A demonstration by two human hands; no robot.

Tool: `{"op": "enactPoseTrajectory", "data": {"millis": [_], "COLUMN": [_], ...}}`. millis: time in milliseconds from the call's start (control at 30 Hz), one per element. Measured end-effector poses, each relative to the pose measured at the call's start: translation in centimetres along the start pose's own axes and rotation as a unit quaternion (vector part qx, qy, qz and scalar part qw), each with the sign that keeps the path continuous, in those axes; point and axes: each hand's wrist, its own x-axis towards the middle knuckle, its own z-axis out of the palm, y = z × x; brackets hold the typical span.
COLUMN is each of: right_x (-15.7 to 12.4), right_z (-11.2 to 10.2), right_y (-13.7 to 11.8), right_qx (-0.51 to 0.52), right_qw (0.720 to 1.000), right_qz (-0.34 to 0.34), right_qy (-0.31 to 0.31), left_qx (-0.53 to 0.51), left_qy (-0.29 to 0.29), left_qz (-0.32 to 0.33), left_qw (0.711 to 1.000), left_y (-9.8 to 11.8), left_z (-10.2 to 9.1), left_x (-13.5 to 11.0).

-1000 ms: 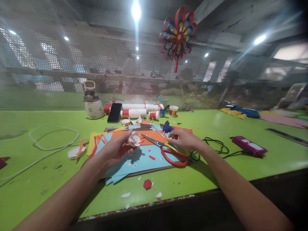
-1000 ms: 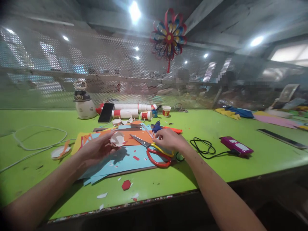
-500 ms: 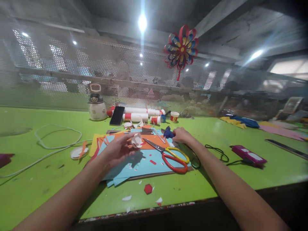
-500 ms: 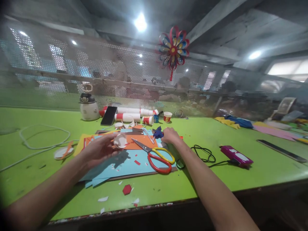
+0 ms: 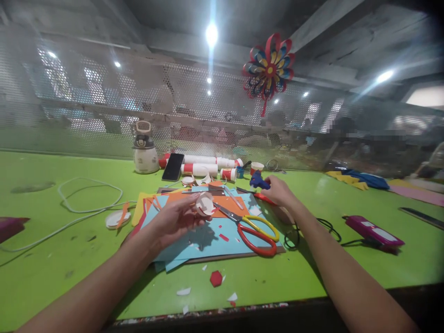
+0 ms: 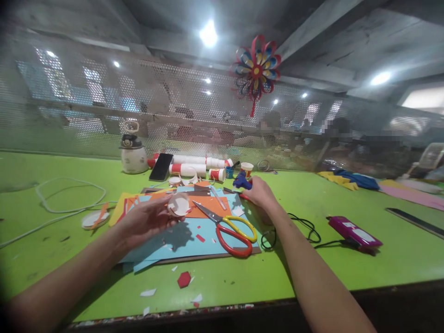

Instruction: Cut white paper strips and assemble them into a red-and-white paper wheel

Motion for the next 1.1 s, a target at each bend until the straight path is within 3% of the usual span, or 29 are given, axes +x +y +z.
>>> {"op": "enactPoseTrajectory", "data": {"millis": [100, 233, 333, 367, 433, 667, 1100], "right_x": [-1.2, -4.6, -7.2, -7.8, -8.7, -9.0, -9.5], "right_z": [-1.8, -3.2, -3.8, -4.0, -4.2, -3.6, -3.4], "right_y": [-1.3, -4.3, -6.4, -6.9, -7.7, -7.4, -7.5], "right_qx": [0.123, 0.260, 0.346, 0.334, 0.299, 0.157, 0.086], "right_qw": [0.991, 0.952, 0.899, 0.893, 0.897, 0.948, 0.965], "right_qz": [-0.048, -0.155, -0.206, -0.218, -0.244, -0.241, -0.236], "right_qy": [0.013, -0.049, -0.172, -0.207, -0.214, -0.139, -0.079], "left_qx": [-0.004, 0.000, -0.001, -0.001, -0.001, -0.004, 0.000], "left_qy": [-0.003, 0.006, 0.011, 0.011, 0.006, -0.005, -0.016], "left_qz": [0.004, 0.021, 0.026, 0.028, 0.033, 0.035, 0.040], "left_qw": [1.000, 1.000, 1.000, 1.000, 0.999, 0.999, 0.999], "left_y": [0.2, 0.4, 0.4, 0.5, 0.5, 0.4, 0.2], "left_z": [0.2, 0.3, 0.4, 0.4, 0.5, 0.5, 0.7], "left_x": [-0.2, -0.3, -0.3, -0.3, -0.3, -0.4, -0.4]}}
